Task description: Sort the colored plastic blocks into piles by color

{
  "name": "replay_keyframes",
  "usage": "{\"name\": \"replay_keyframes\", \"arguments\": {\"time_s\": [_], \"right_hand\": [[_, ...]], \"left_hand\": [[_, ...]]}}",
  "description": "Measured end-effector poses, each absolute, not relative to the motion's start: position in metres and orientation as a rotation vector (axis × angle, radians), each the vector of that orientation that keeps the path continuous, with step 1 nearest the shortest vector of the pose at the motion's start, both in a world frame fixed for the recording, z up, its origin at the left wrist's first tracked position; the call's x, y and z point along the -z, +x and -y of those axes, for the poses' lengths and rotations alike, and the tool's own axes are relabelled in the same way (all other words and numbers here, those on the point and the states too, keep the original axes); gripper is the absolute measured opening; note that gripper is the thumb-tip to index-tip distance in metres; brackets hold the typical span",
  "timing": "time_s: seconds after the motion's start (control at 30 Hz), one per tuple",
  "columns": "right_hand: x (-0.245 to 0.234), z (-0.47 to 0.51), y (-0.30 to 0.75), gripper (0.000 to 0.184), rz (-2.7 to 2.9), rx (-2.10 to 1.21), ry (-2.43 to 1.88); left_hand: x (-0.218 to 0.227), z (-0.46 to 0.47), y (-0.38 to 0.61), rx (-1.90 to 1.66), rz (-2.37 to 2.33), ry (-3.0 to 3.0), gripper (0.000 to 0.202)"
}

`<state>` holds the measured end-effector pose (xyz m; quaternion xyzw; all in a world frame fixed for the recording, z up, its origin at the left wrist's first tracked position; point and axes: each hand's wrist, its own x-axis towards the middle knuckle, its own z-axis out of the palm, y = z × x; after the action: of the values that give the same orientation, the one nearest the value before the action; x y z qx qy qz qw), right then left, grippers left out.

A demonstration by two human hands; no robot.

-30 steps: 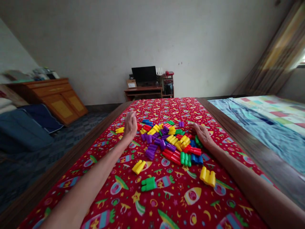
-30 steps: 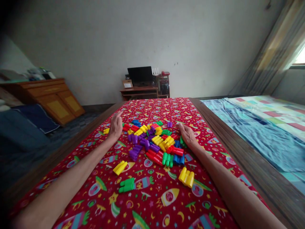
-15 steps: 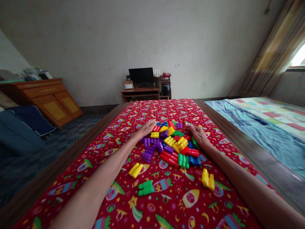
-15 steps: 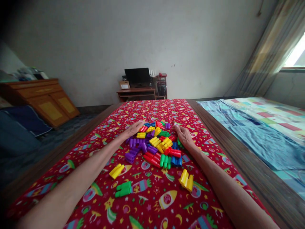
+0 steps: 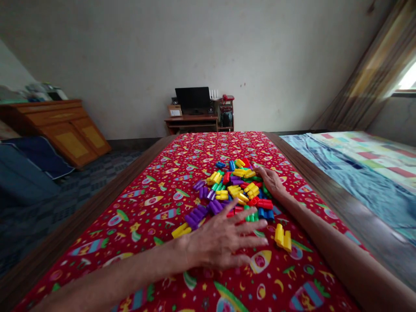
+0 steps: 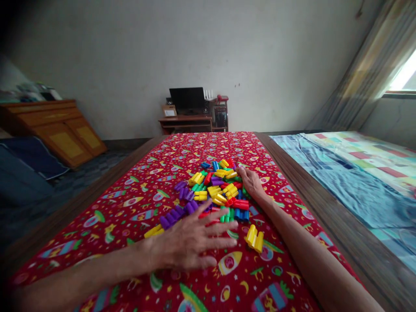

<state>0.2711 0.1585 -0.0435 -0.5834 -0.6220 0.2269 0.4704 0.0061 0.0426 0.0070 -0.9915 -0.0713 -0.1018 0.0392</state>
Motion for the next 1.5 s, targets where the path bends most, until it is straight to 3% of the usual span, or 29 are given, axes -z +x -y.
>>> {"name": "replay_keyframes", "arguments": {"time_s": [0.1,0.37,0.5,0.67,0.87,1.03,1.2,1.33,1.5], "right_hand": [[0.040,-0.154,0.269,0.065,1.578,-0.479,-1.476],[0.035,-0.139,0.240,0.063,1.513,-0.475,-1.382],[0.022,-0.140,0.219,0.062,1.400,-0.480,-1.273],[-0.001,-0.182,0.220,0.062,1.484,-0.307,-1.343],[0.002,-0.227,0.237,0.048,1.812,-0.505,-1.394],[0.009,-0.206,0.229,0.058,1.949,-0.662,-1.353],[-0.008,-0.159,0.221,0.063,1.986,-0.756,-1.108],[-0.011,-0.138,0.249,0.060,1.931,-0.624,-1.139],[0.027,-0.123,0.259,0.070,1.821,-0.554,-1.397]], "left_hand": [[0.004,-0.028,0.019,0.285,0.113,-2.973,0.038],[0.002,-0.120,-0.003,0.397,0.263,-2.782,0.041],[-0.003,-0.091,0.010,0.542,0.195,-2.780,0.041],[0.001,-0.030,0.065,0.418,-0.245,-2.827,0.034],[0.006,-0.062,0.078,0.390,0.178,-2.753,0.021],[-0.008,-0.101,0.037,0.360,0.536,-2.680,0.017],[-0.019,-0.119,-0.022,0.504,0.843,-2.747,0.039],[-0.006,-0.115,-0.089,0.629,1.115,-2.722,0.053],[0.036,-0.090,-0.129,0.646,1.310,-2.857,0.107]]}}
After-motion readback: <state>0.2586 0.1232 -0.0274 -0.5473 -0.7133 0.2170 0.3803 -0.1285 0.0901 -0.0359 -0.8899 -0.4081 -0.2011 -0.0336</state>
